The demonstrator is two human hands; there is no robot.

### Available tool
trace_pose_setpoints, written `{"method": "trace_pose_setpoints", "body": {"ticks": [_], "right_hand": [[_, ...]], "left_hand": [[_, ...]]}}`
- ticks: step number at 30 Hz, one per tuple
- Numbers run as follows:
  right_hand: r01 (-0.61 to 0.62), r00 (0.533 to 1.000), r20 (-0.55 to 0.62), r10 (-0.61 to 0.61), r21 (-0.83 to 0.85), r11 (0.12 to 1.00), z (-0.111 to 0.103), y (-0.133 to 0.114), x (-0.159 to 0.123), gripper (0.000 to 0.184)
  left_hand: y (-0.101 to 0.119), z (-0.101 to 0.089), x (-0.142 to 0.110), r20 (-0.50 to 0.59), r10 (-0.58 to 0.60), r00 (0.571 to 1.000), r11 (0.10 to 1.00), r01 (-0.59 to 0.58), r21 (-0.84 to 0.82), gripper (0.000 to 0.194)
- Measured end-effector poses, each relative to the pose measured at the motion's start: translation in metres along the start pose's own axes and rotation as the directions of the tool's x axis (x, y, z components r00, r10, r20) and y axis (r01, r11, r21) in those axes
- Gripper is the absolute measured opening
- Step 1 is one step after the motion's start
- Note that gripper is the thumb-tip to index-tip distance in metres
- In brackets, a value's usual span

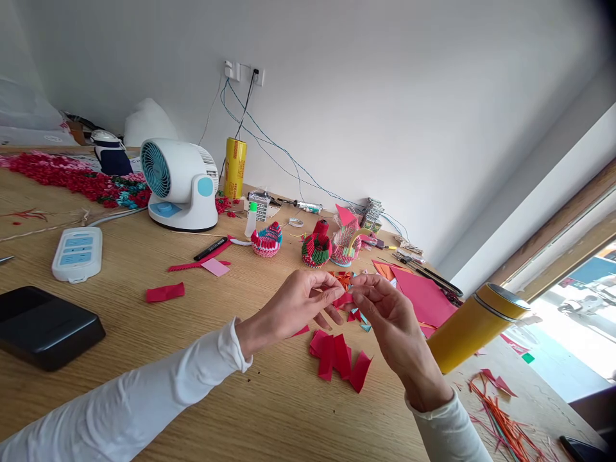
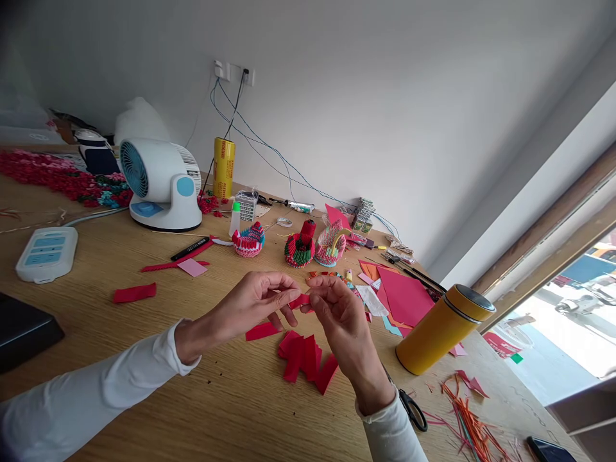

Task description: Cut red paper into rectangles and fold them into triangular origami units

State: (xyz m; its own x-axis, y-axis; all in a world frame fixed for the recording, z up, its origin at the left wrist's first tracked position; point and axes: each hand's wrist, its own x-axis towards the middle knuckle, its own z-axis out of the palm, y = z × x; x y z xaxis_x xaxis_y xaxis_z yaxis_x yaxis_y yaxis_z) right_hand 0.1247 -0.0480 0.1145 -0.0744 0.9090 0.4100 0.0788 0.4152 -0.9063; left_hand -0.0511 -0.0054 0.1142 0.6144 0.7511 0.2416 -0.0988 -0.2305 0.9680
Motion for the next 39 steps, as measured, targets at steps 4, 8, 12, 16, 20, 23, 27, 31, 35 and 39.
{"method": "trace_pose_setpoints", "body": {"ticks": [4,8,12,16,20,23,27,31,35,39], "right_hand": [[-0.028,0.999,0.023,0.028,-0.026,0.999,-0.006,-0.003,0.000,0.013],[0.056,0.993,0.112,-0.036,-0.178,0.982,-0.011,-0.010,-0.002,0.017],[0.172,0.983,0.135,-0.127,-0.414,0.894,-0.012,-0.013,-0.002,0.016],[0.178,0.983,0.051,-0.178,-0.531,0.829,-0.010,-0.010,-0.002,0.012],[0.128,0.983,-0.049,-0.178,-0.509,0.851,-0.009,-0.004,-0.002,0.015],[0.119,0.979,-0.080,-0.185,-0.509,0.852,-0.010,-0.002,-0.002,0.017],[0.104,0.988,-0.052,-0.148,-0.489,0.866,-0.009,-0.002,-0.001,0.018],[0.063,0.991,-0.080,-0.103,-0.403,0.913,-0.002,-0.002,0.000,0.020],[0.042,0.972,-0.218,-0.085,-0.194,0.980,0.010,0.001,-0.002,0.021],[-0.003,0.972,-0.237,-0.004,-0.028,1.000,0.015,0.006,-0.003,0.022]], "left_hand": [[-0.001,-0.001,0.001,-0.025,0.001,1.000,1.000,-0.002,-0.029,0.028],[-0.002,-0.002,0.002,-0.045,-0.008,0.999,0.998,0.005,-0.065,0.029],[-0.002,-0.003,0.002,-0.033,-0.020,0.999,0.997,0.017,-0.075,0.030],[-0.003,-0.004,0.002,0.000,-0.040,0.999,0.990,0.040,-0.134,0.032],[-0.005,-0.004,0.004,0.007,-0.039,0.999,0.973,0.039,-0.229,0.041],[-0.007,-0.004,0.005,-0.020,-0.029,0.999,0.973,0.023,-0.232,0.046],[-0.009,-0.004,0.008,-0.092,0.023,0.995,0.982,-0.040,-0.187,0.051],[-0.007,-0.001,0.007,-0.167,0.016,0.986,0.966,-0.058,-0.253,0.053],[-0.006,0.005,0.003,-0.096,-0.109,0.989,0.938,0.070,-0.340,0.033],[-0.006,0.009,0.000,-0.102,-0.139,0.985,0.914,0.088,-0.395,0.028]]}}
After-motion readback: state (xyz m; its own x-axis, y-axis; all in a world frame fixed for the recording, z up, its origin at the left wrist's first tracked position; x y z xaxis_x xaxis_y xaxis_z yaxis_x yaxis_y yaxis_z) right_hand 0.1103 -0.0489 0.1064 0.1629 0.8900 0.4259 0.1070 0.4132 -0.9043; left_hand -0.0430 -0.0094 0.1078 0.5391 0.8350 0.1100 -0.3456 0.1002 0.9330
